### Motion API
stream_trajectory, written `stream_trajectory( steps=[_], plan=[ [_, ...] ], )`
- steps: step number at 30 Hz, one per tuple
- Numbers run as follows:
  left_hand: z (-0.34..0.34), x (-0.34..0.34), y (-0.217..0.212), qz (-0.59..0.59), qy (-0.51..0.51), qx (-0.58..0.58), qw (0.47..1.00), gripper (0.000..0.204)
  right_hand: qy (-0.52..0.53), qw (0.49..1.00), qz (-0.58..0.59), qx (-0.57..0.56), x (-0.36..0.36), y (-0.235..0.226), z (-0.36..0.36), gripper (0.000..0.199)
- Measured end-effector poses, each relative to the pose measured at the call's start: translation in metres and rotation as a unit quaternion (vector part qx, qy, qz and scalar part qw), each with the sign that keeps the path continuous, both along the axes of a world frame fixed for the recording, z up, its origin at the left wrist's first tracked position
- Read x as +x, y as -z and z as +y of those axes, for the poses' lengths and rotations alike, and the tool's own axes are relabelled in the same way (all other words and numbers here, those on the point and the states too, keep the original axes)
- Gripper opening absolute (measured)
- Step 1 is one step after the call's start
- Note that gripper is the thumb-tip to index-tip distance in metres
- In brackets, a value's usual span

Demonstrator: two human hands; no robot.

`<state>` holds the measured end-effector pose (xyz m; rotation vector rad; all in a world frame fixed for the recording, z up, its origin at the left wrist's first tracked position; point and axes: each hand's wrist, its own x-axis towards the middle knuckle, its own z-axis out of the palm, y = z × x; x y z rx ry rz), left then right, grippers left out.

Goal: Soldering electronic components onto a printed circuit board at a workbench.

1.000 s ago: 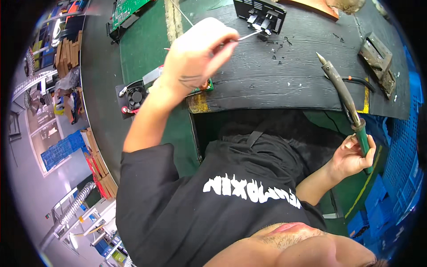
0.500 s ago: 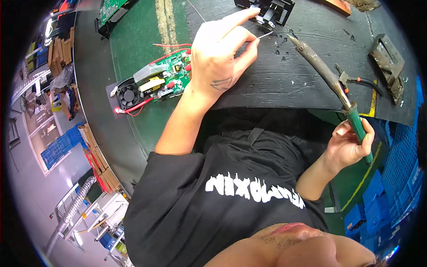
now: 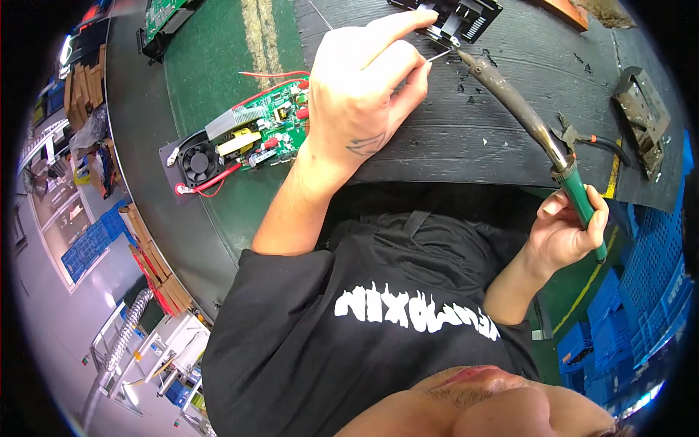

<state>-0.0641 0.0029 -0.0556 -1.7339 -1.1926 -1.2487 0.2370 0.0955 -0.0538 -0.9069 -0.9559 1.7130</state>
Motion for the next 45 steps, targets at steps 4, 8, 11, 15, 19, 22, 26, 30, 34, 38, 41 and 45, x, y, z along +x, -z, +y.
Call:
stream_trajectory(
  steps=[4, 8, 11, 15, 19, 22, 26, 30, 34, 38, 41, 45],
  plan=[
    [0.001, 0.003, 0.001, -0.001, -0.013, -0.013, 1.0, 0.015, -0.011, 1.0, 0.003, 0.008, 0.002, 0.002, 0.001, 0.042],
    [-0.001, 0.003, 0.0, 0.009, -0.015, -0.016, 1.0, 0.015, -0.017, 1.0, 0.004, 0.018, 0.002, 0.003, 0.001, 0.042],
    [0.0, 0.002, 0.0, 0.014, -0.019, -0.016, 1.0, 0.015, -0.017, 1.0, 0.005, 0.018, 0.002, 0.002, 0.002, 0.042],
    [0.0, 0.003, 0.0, 0.014, -0.023, -0.007, 1.0, 0.016, -0.006, 1.0, -0.002, 0.015, 0.001, 0.003, 0.001, 0.042],
    [-0.002, 0.003, -0.003, 0.017, -0.035, -0.014, 0.999, 0.016, -0.011, 1.0, 0.005, 0.015, 0.0, 0.003, 0.001, 0.041],
    [-0.008, 0.015, -0.023, 0.015, -0.042, -0.024, 0.999, 0.016, -0.008, 1.0, 0.005, 0.016, 0.0, 0.003, 0.002, 0.041],
    [-0.028, 0.045, -0.079, -0.136, -0.195, -0.384, 0.892, 0.016, -0.024, 0.999, -0.008, 0.023, 0.003, 0.003, 0.002, 0.045],
    [-0.028, 0.043, -0.08, -0.145, -0.181, -0.394, 0.889, 0.015, -0.022, 1.0, 0.003, 0.014, 0.003, 0.001, 0.003, 0.044],
    [-0.029, 0.044, -0.082, -0.167, -0.183, -0.404, 0.881, 0.014, -0.008, 1.0, 0.011, 0.017, 0.005, -0.002, 0.005, 0.042],
    [-0.026, 0.02, -0.046, -0.127, -0.1, -0.273, 0.949, 0.012, 0.004, 1.0, 0.024, 0.008, 0.007, -0.005, 0.006, 0.042],
    [-0.027, 0.033, -0.071, -0.155, -0.077, -0.29, 0.941, 0.012, 0.014, 1.0, 0.019, 0.006, 0.01, -0.006, 0.007, 0.042],
    [-0.031, 0.042, -0.082, -0.187, -0.164, -0.392, 0.886, 0.012, 0.021, 1.0, 0.021, 0.005, 0.003, -0.007, 0.006, 0.042]
  ],
)
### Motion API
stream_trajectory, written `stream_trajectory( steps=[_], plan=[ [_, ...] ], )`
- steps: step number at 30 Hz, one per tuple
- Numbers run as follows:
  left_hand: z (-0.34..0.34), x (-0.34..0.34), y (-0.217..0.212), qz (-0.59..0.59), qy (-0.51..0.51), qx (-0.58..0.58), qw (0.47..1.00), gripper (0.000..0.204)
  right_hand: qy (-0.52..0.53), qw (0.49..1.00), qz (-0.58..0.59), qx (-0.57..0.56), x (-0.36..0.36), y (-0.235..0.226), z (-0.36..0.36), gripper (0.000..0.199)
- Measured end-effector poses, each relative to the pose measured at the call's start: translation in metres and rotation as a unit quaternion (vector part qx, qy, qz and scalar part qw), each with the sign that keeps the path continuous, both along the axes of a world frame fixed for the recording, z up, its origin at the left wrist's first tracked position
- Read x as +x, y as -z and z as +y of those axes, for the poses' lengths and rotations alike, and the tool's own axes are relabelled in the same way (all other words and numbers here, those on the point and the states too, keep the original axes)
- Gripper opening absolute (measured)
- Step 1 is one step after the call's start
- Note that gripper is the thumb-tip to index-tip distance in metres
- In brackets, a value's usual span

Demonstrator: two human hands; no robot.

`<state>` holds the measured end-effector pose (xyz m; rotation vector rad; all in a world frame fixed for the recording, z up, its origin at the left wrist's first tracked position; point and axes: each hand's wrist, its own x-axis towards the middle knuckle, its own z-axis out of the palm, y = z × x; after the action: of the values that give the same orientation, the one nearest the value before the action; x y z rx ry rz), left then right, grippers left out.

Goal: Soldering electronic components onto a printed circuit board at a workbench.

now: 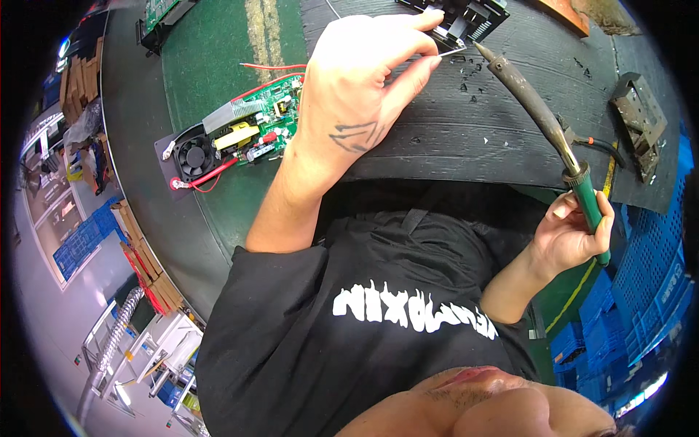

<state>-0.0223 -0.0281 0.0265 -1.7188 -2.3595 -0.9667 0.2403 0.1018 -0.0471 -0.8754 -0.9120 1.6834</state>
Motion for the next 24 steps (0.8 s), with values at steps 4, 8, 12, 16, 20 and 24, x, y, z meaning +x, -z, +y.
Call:
stream_trajectory(
  steps=[4, 8, 12, 16, 20, 24],
  plan=[
    [0.001, -0.019, 0.037, 0.123, 0.036, 0.12, 0.985, 0.013, -0.013, 1.0, 0.002, 0.009, 0.0, -0.001, 0.0, 0.042],
    [0.021, -0.03, 0.058, 0.07, 0.136, 0.326, 0.933, 0.013, -0.02, 1.0, -0.006, 0.004, 0.002, 0.003, 0.003, 0.043],
    [0.005, 0.003, 0.002, -0.085, -0.035, 0.003, 0.996, 0.012, -0.013, 1.0, -0.005, 0.007, 0.003, 0.005, 0.002, 0.043],
    [0.003, 0.002, -0.001, -0.039, -0.027, 0.02, 0.999, 0.012, -0.016, 1.0, -0.009, 0.008, 0.0, 0.003, 0.0, 0.043],
    [0.003, 0.002, -0.001, -0.031, -0.028, 0.01, 0.999, 0.012, -0.018, 1.0, -0.011, 0.014, 0.0, 0.005, 0.001, 0.043],
    [0.004, 0.004, -0.001, -0.01, -0.036, 0.014, 0.999, 0.012, -0.026, 1.0, 0.002, 0.015, -0.001, 0.005, 0.0, 0.043]
  ],
)
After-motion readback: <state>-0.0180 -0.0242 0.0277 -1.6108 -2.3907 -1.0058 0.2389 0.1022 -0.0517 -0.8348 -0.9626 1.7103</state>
